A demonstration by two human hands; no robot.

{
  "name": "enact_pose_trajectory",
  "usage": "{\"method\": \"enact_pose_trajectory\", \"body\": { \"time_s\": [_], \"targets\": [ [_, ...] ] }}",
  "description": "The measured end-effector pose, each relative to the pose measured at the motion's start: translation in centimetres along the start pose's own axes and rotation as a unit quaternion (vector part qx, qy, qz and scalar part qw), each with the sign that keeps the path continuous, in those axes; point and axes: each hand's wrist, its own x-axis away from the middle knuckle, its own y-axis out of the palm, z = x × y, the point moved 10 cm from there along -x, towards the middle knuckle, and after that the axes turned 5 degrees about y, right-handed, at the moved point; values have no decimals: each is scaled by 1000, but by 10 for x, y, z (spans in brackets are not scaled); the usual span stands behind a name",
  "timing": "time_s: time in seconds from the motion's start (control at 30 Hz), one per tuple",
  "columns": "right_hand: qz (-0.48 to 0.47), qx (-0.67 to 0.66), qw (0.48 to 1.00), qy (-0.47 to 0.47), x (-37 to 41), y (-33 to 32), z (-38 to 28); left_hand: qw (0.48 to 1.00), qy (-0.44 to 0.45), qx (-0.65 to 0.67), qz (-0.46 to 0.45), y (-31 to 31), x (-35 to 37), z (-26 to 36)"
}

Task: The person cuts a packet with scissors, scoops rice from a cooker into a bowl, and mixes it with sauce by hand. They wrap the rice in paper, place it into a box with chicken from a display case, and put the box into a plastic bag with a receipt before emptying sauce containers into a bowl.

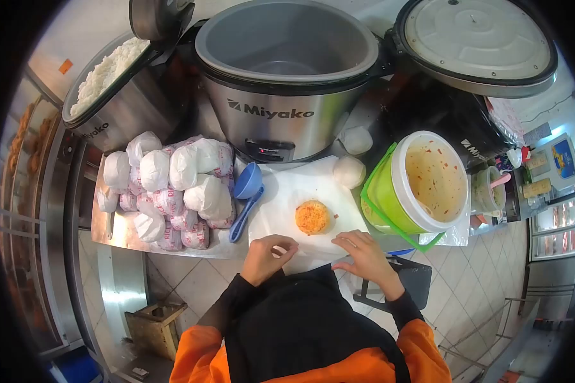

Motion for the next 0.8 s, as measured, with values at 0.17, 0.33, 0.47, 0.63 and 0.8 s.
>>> {"method": "enact_pose_trajectory", "body": {
  "time_s": [0.17, 0.33, 0.47, 0.63, 0.8],
  "targets": [
    [2, -98, 992, 77, 9, 25, 54, 993, 34, -117, -11, -6, -5, 7],
    [33, -127, 990, 56, 13, 11, 66, 995, 92, 32, -18, -4, 7, 5],
    [-58, -140, 984, 92, 9, 11, 54, 993, -37, 105, -38, -5, 31, -15],
    [-17, -357, 922, 147, -9, 15, 77, 989, -73, 106, 74, -17, 13, -41],
    [-39, -265, 939, 216, -36, 35, 104, 984, -134, 49, 103, -27, -18, -58]
  ]
}}
